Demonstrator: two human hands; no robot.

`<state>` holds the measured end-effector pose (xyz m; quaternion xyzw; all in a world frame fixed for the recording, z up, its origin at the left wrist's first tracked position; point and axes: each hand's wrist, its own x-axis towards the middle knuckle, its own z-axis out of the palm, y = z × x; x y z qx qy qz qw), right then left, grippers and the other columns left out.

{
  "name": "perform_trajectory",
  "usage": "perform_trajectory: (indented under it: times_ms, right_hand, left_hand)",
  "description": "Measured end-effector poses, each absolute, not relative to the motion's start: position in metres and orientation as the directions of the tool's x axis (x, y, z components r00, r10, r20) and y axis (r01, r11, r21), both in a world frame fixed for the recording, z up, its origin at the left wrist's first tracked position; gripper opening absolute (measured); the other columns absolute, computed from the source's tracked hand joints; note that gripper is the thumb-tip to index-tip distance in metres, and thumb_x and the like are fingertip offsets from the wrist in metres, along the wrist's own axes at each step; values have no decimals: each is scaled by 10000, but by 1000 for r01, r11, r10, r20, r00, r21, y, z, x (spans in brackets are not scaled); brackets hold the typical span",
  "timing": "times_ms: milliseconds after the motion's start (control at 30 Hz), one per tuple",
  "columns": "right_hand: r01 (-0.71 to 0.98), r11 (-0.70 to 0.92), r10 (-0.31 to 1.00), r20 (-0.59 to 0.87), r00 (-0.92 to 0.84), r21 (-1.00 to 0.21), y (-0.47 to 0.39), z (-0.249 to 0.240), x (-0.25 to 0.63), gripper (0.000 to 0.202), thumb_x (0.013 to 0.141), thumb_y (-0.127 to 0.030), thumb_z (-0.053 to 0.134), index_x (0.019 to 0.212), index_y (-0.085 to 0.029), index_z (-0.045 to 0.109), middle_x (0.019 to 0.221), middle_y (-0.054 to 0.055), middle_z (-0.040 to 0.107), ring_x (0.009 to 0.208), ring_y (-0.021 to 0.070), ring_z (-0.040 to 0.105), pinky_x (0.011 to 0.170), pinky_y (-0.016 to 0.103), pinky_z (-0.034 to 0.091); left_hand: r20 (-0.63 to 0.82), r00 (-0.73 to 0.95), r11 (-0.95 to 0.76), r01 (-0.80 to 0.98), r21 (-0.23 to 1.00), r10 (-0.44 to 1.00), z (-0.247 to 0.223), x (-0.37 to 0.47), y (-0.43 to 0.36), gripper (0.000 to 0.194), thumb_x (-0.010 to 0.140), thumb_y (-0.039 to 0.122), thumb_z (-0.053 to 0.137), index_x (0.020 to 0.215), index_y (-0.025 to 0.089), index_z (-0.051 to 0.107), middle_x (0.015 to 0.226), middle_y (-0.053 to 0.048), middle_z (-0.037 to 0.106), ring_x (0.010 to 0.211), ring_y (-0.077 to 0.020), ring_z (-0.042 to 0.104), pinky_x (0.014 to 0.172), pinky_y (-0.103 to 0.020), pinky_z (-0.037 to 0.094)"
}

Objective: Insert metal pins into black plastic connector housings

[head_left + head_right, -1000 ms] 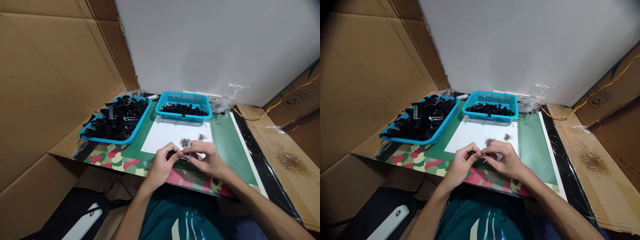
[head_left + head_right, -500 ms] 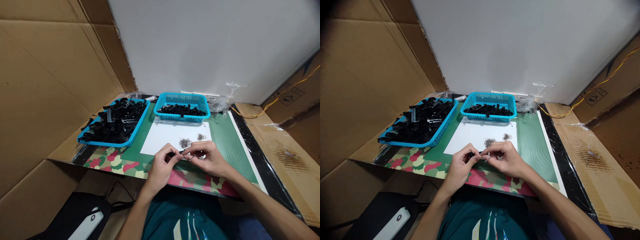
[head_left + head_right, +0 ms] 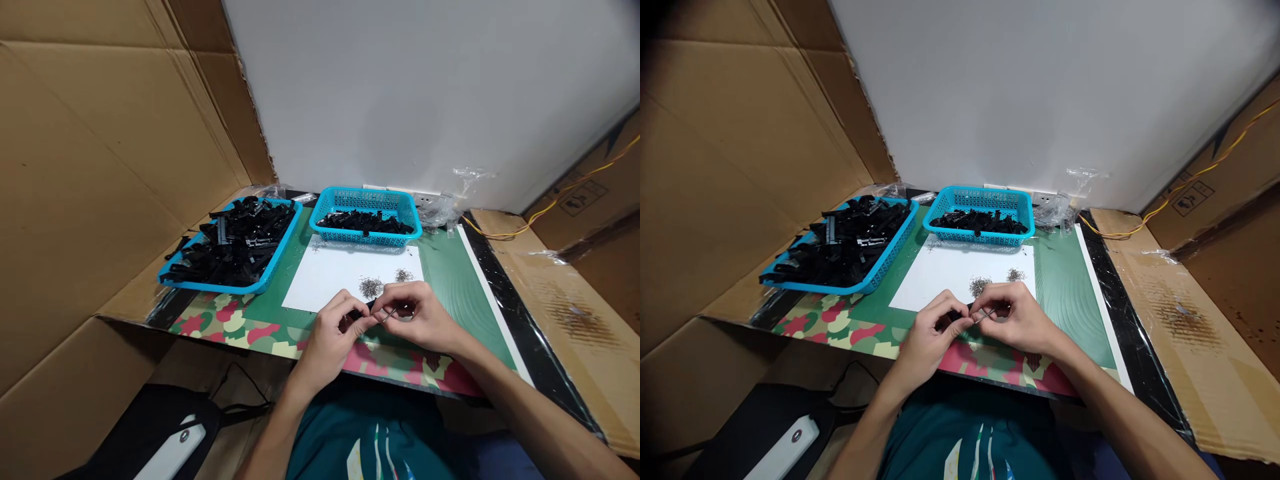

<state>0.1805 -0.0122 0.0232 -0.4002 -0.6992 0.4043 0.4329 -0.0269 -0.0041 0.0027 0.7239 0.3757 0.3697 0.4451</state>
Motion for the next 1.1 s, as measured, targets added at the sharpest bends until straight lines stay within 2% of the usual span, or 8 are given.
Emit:
perform_trajectory:
  times_ms: [167, 333, 500, 700, 1100]
  right_hand:
    - [286, 435, 900, 403, -165, -854, -11, 20, 182, 87, 793, -132, 693, 762, -165, 766, 597, -21, 570, 533, 97, 451, 475, 226, 334]
    - [399, 595, 793, 590, -153, -697, -14, 18, 179, 106, 837, -133, 695, 754, -192, 726, 586, -23, 600, 500, 97, 466, 487, 242, 355]
    - [476, 684, 704, 672, -231, -553, -16, 10, 175, 190, 888, -126, 655, 719, -213, 663, 578, -10, 568, 509, 119, 492, 506, 265, 374]
    - [458, 695, 702, 662, -264, -554, -18, 4, 172, 192, 907, -151, 654, 731, -219, 686, 588, 2, 593, 509, 129, 517, 503, 272, 395]
    - [400, 747, 653, 696, -298, -531, -18, 8, 173, 198, 910, -145, 690, 727, -218, 689, 564, -12, 567, 486, 121, 481, 488, 274, 343]
  left_hand:
    - [203, 450, -327, 216, 920, 870, 5, -27, -5, 297, 1103, 399, 472, 1222, 252, 700, 1112, -60, 627, 986, -203, 609, 866, -300, 460]
    - [196, 378, -286, 198, 938, 905, -1, -27, -6, 283, 1047, 375, 613, 1310, 270, 605, 1159, -38, 642, 878, -159, 607, 804, -273, 484]
    - [193, 350, -252, 130, 959, 917, -5, -26, -6, 230, 1007, 362, 681, 1190, 235, 622, 1024, -21, 657, 800, -144, 616, 753, -267, 503]
    - [198, 310, -232, 76, 970, 930, -4, -27, -7, 227, 976, 355, 723, 1135, 221, 633, 1012, -32, 659, 784, -147, 613, 717, -270, 507]
    - [184, 318, -203, 28, 979, 930, -3, -27, -7, 190, 952, 337, 756, 1015, 203, 636, 1087, -46, 672, 774, -124, 608, 684, -254, 503]
